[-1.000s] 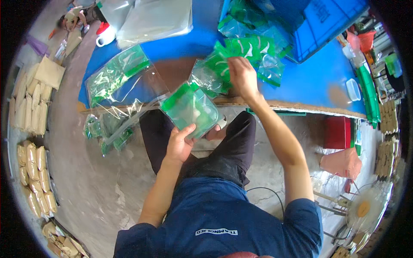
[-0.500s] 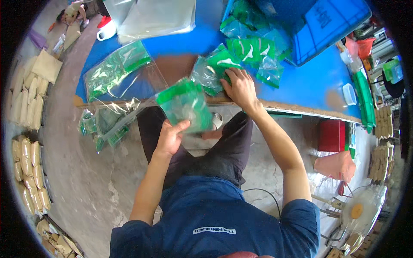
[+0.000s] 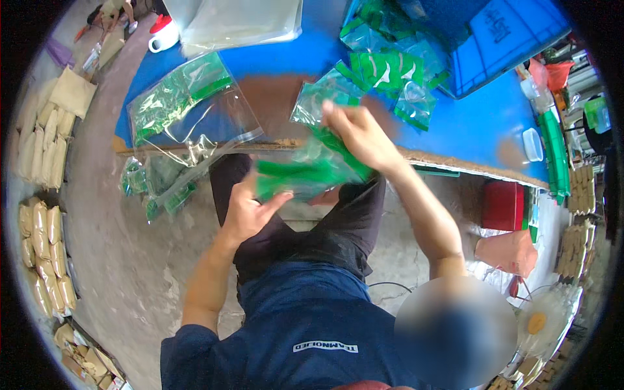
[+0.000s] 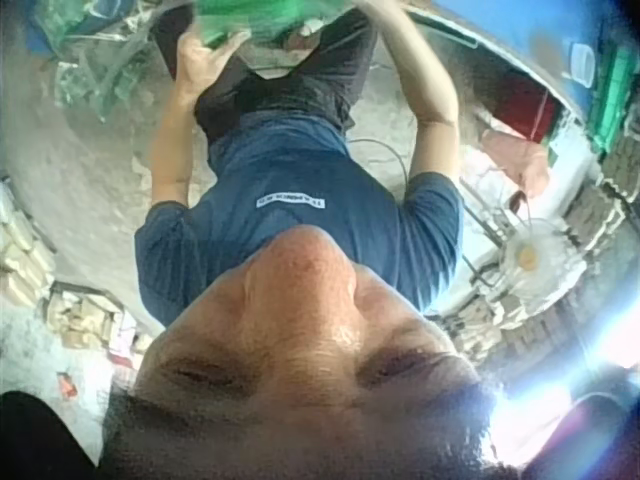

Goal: The recorder is sorting green plastic packets and placing them into larger clear plastic bags on a blue work table.

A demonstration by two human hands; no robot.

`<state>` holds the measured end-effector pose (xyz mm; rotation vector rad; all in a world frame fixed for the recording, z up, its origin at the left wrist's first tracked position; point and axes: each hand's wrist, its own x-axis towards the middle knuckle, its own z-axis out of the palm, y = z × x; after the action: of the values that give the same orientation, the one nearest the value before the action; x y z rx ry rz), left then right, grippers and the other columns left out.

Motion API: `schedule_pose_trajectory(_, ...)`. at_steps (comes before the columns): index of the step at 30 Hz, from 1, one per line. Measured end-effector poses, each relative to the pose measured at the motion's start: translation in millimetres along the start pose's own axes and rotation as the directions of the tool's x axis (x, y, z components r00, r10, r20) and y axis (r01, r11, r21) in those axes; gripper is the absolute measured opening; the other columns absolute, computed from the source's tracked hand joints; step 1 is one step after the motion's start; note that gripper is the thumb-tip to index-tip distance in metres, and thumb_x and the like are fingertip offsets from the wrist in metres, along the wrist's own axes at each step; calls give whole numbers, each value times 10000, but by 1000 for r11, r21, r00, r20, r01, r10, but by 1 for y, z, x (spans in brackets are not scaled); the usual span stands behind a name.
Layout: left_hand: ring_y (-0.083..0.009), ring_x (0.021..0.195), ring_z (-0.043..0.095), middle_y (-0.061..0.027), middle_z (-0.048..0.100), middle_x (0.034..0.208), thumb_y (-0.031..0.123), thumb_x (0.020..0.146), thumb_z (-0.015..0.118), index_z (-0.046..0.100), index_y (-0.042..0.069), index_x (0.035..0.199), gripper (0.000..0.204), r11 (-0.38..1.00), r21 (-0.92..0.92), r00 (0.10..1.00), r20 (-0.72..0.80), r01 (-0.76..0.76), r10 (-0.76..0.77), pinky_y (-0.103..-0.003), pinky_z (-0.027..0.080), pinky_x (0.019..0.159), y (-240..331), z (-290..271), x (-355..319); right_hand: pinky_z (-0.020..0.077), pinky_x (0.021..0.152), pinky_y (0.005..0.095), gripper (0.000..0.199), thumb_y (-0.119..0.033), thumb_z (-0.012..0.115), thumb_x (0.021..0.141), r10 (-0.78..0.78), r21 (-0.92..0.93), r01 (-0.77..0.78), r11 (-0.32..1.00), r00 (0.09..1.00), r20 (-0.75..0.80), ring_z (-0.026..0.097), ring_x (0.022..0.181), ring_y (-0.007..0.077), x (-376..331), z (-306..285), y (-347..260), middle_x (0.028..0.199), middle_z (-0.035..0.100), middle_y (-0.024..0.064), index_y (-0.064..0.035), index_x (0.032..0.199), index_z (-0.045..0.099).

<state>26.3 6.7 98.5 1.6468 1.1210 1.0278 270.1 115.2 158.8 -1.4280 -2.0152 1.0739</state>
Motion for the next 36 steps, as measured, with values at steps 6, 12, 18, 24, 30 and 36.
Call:
schedule_pose_trajectory(6, -235, 1129, 614, -90, 630, 1226, 20, 873, 696, 528, -6, 1300, 460, 558, -828, 896, -210, 50, -392, -367, 474, 995, -53, 8, -28, 397, 1023, 551, 414, -388, 620, 915, -236, -644, 61, 762, 953, -189, 469, 1247, 397, 32, 84, 25, 1231, 538, 210, -74, 1185, 608)
schedule_pose_trajectory(12, -214, 1138, 619, -89, 607, 1277, 82, 934, 631, 503, -12, 1334, 431, 425, -895, 874, -96, 133, -476, -368, 506, 980, -66, 11, -12, 397, 1065, 497, 310, -203, 631, 907, -640, -427, 600, 677, 766, 62, 511, 1234, 395, 7, 76, 38, 1261, 569, 197, -29, 1162, 603)
schedule_pose_trajectory(18, -212, 1118, 622, -80, 620, 1238, 63, 928, 629, 530, 25, 1315, 401, 350, -919, 886, -1, 183, -464, -365, 513, 966, -73, 18, -12, 346, 1103, 520, 551, -458, 532, 969, -389, -707, 52, 705, 862, -324, 448, 1302, 458, 38, 35, 52, 1371, 523, 255, -28, 1313, 556)
schedule_pose_trajectory(24, -226, 1165, 600, -86, 616, 1260, 72, 928, 631, 524, 29, 1324, 412, 235, -967, 869, -30, 101, -493, -379, 480, 1012, -66, 26, -3, 332, 1134, 500, 500, -362, 538, 977, -495, -594, 449, 667, 863, 97, 399, 1360, 449, -2, 55, 54, 1423, 479, 252, -32, 1354, 527)
schedule_pose_trajectory(30, -249, 1196, 588, -95, 608, 1285, 74, 919, 641, 507, 19, 1342, 447, 260, -958, 863, -30, 118, -504, -405, 457, 1050, -62, 38, 5, 485, 814, 504, 309, -209, 578, 940, -347, -651, 28, 759, 863, -368, 562, 970, 371, 16, 55, 38, 1043, 562, 193, -20, 1184, 593)
schedule_pose_trajectory(36, -274, 1193, 590, -112, 598, 1295, 30, 909, 623, 490, 17, 1358, 468, 303, -943, 894, -13, 138, -448, -454, 470, 1049, -79, 17, -11, 497, 824, 471, 206, -87, 589, 845, -530, -424, 429, 798, 834, -154, 604, 987, 380, 17, 55, 61, 1047, 601, 187, -17, 1039, 599)
